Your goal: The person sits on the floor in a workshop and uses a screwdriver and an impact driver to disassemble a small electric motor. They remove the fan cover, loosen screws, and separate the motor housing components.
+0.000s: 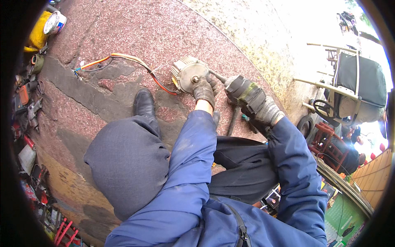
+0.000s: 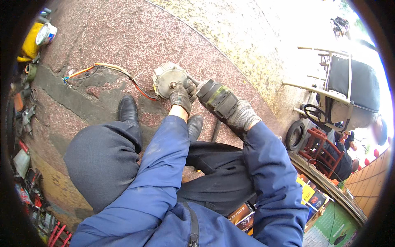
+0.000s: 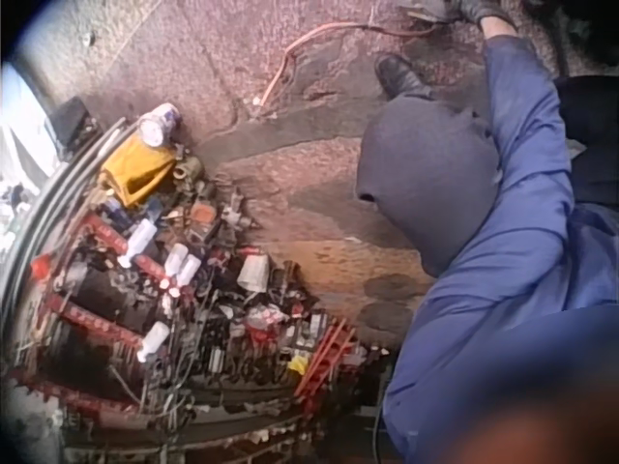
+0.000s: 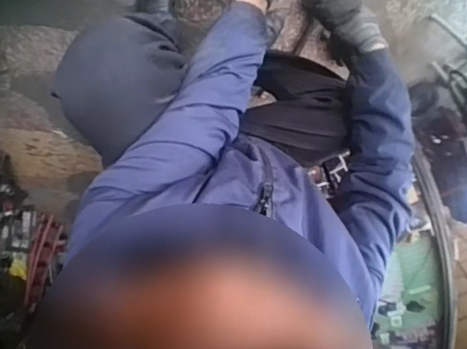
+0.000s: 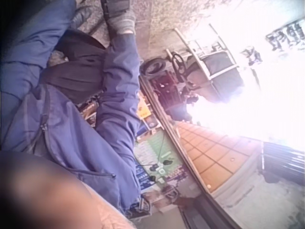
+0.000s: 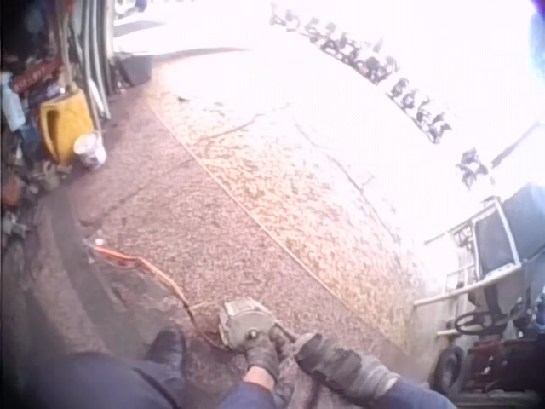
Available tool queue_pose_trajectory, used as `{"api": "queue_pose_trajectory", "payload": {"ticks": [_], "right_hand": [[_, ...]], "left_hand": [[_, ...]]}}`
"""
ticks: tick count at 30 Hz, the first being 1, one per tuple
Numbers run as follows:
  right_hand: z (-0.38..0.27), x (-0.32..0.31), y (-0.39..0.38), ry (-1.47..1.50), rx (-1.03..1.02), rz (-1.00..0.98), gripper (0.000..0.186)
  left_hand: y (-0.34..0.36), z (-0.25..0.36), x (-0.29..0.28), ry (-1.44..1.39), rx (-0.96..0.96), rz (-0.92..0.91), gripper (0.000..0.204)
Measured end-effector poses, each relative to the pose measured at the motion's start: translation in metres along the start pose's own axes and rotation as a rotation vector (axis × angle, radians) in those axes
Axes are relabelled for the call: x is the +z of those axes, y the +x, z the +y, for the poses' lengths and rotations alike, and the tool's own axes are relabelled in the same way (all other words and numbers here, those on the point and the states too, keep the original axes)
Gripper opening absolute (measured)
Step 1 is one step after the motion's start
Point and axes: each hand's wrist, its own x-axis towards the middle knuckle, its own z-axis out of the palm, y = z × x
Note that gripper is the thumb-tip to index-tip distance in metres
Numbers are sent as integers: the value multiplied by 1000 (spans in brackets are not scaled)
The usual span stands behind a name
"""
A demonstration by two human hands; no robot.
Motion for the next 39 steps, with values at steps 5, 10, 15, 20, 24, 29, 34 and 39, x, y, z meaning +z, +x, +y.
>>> {"api": "queue_pose_trajectory", "payload": {"ticks": [5,10,15,20,24,29,34,39], "right_hand": [[16,11,-7,-388,-50,-120,37],[19,19,-14,288,-97,64,42],[21,9,-37,90,-201,298,48],[9,8,-47,390,-16,130,50],[-5,-2,-48,78,30,31,47],[-8,-8,-67,386,214,59,38],[0,6,-61,280,20,174,32],[-25,2,-63,99,276,107,49]], "left_hand": [[-11,-1,20,-124,-57,-71,28],[-23,3,39,20,-122,-157,25],[-38,-7,46,-41,-135,-137,30],[-42,-12,40,3,-127,-200,31],[-39,-3,39,85,-159,-140,36],[-43,-4,35,395,61,-135,31],[-20,-5,19,1236,517,-171,31],[56,1,10,1896,901,-182,33]]}}
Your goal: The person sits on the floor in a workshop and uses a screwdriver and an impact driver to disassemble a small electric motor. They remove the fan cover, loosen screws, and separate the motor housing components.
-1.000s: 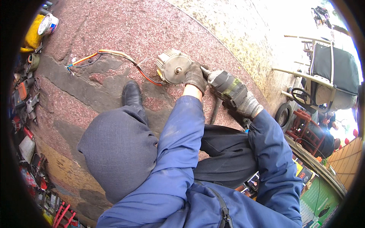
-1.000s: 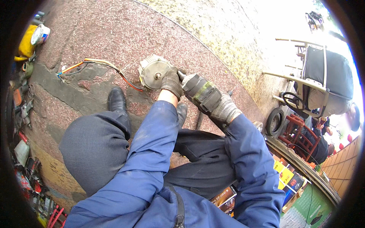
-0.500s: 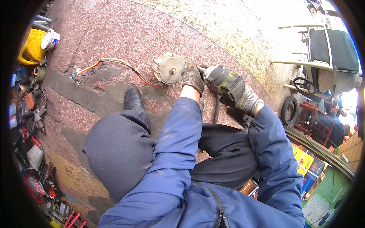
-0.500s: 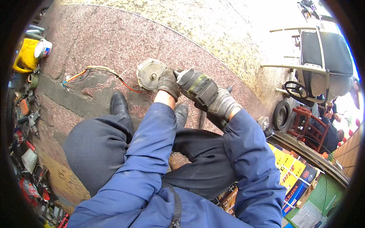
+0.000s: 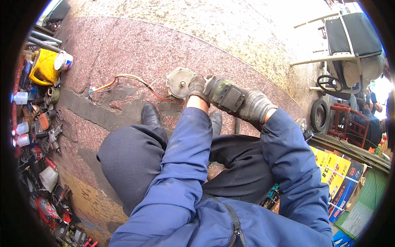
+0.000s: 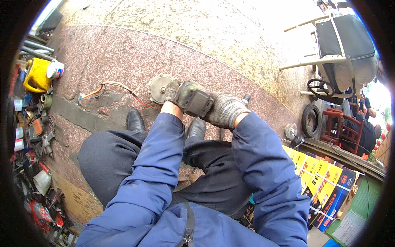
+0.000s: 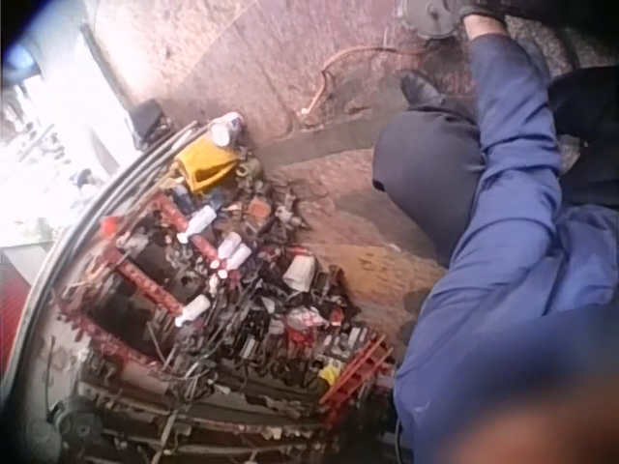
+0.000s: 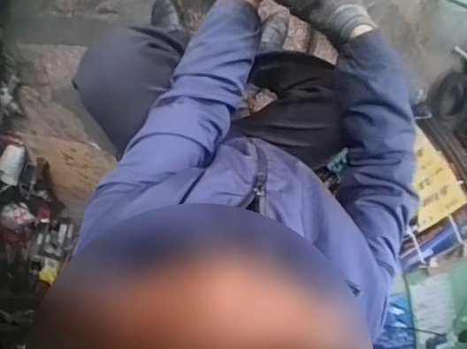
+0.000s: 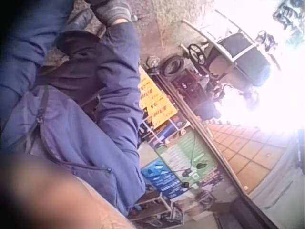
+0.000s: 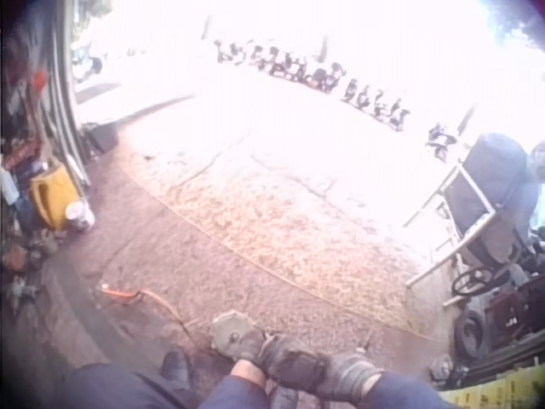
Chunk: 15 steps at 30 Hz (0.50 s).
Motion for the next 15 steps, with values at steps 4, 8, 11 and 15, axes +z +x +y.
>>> {"api": "queue_pose_trajectory", "payload": {"ticks": [4,8,11,15], "right_hand": [[-11,-24,-4,-86,-32,-68,37],[-4,-34,-13,33,-93,-113,40],[-20,-22,-15,71,-161,82,41],[-37,-27,-37,1,-99,105,42]], "left_hand": [[25,-27,27,316,161,51,33],[15,-27,12,363,219,-25,30],[-18,5,-20,366,270,-92,30],[-94,53,-61,579,516,87,28]]}}
